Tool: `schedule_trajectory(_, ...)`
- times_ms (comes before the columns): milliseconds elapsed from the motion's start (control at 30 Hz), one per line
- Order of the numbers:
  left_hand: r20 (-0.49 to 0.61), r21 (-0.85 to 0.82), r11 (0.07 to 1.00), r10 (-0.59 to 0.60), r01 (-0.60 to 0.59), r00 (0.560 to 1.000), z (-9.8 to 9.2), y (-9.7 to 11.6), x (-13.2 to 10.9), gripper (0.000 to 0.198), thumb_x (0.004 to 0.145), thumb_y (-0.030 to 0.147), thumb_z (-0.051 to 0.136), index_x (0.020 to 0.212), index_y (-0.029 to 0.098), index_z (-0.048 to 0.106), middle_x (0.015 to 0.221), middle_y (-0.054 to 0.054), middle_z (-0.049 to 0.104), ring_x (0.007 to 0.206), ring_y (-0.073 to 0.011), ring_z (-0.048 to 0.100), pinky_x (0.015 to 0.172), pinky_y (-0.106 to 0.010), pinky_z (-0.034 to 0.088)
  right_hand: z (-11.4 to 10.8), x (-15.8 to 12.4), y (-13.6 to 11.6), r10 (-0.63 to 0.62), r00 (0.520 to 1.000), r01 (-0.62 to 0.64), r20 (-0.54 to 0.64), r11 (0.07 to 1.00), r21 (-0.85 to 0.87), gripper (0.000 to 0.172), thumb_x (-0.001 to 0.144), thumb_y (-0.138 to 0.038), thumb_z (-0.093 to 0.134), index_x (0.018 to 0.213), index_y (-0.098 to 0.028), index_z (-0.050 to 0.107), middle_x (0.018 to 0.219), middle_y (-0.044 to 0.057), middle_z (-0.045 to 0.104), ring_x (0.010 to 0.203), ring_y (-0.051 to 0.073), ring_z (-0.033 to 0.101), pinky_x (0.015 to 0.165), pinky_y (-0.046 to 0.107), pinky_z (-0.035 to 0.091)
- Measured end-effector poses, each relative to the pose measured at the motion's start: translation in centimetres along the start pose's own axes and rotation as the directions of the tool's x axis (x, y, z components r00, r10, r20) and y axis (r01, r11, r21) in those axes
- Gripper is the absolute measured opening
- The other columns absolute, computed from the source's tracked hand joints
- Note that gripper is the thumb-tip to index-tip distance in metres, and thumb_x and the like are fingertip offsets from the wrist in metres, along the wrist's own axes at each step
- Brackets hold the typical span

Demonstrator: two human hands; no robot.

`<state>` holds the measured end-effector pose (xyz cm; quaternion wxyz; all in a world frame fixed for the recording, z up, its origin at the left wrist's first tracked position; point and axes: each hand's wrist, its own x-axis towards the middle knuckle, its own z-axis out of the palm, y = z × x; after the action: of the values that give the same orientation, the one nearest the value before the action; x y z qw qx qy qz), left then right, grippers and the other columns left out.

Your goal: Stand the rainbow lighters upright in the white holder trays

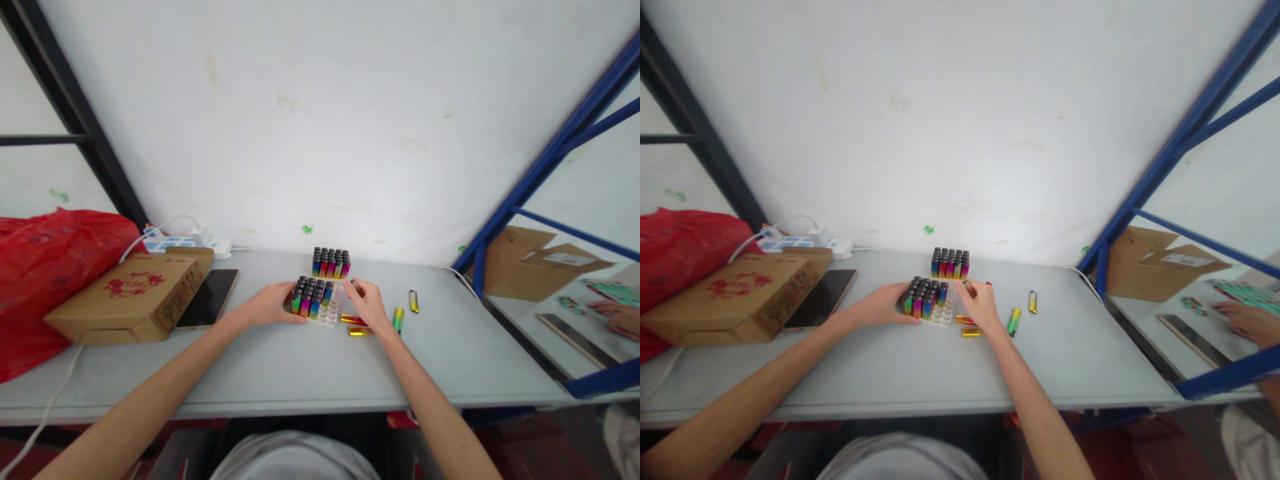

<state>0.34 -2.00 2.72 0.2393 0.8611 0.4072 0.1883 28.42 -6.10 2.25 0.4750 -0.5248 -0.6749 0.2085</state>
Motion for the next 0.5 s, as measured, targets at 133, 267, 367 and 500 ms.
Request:
schedule_trajectory(133,-0.002,-0.007,1.000,0.009,-0.009,1.000,0.03,-0.04,0.03,0.077,0.063,0.071,0.083,0.120,0.021,0.068,0.114,-0.010,0.078,0.107,-0.0344,0.071,0.092,-0.037,0.053,0.54,-0.11,0.41,-0.005,1.000,0.005,-0.009,1.000,-0.026,0.042,0.092,-0.047,0.049,0.058,-0.023,0.043,0.054,-0.005,0.039,0.054,0.012,0.037,0.057,0.029,0.027)
schedule_trajectory(267,-0.004,-0.013,1.000,0.015,-0.015,1.000,0.04,-0.01,0.04,0.075,0.063,0.071,0.083,0.118,0.021,0.068,0.112,-0.010,0.078,0.104,-0.0336,0.071,0.090,-0.037,0.053,0.77,-0.12,0.47,-0.013,1.000,0.012,-0.017,0.999,-0.048,0.040,0.092,-0.045,0.048,0.059,-0.024,0.040,0.054,-0.005,0.039,0.054,0.012,0.037,0.057,0.029,0.027)
schedule_trajectory(367,-0.003,-0.009,1.000,0.022,-0.022,1.000,0.03,0.02,0.03,0.074,0.064,0.071,0.083,0.117,0.022,0.069,0.112,-0.009,0.078,0.103,-0.0336,0.071,0.088,-0.036,0.053,0.51,-0.16,0.21,-0.032,0.999,0.032,-0.006,0.998,-0.053,0.043,0.097,-0.051,0.050,0.065,-0.024,0.042,0.056,-0.006,0.041,0.054,0.013,0.039,0.057,0.029,0.029)
schedule_trajectory(500,0.001,0.012,0.999,0.033,-0.033,0.999,0.06,-0.01,0.05,0.075,0.066,0.071,0.082,0.120,0.021,0.068,0.114,-0.009,0.078,0.105,-0.0338,0.071,0.089,-0.036,0.053,-0.20,-0.38,-0.32,-0.033,0.993,0.032,0.112,0.999,0.011,0.039,0.105,-0.054,0.042,0.082,-0.024,0.050,0.067,-0.003,0.058,0.057,0.015,0.049,0.058,0.028,0.037)
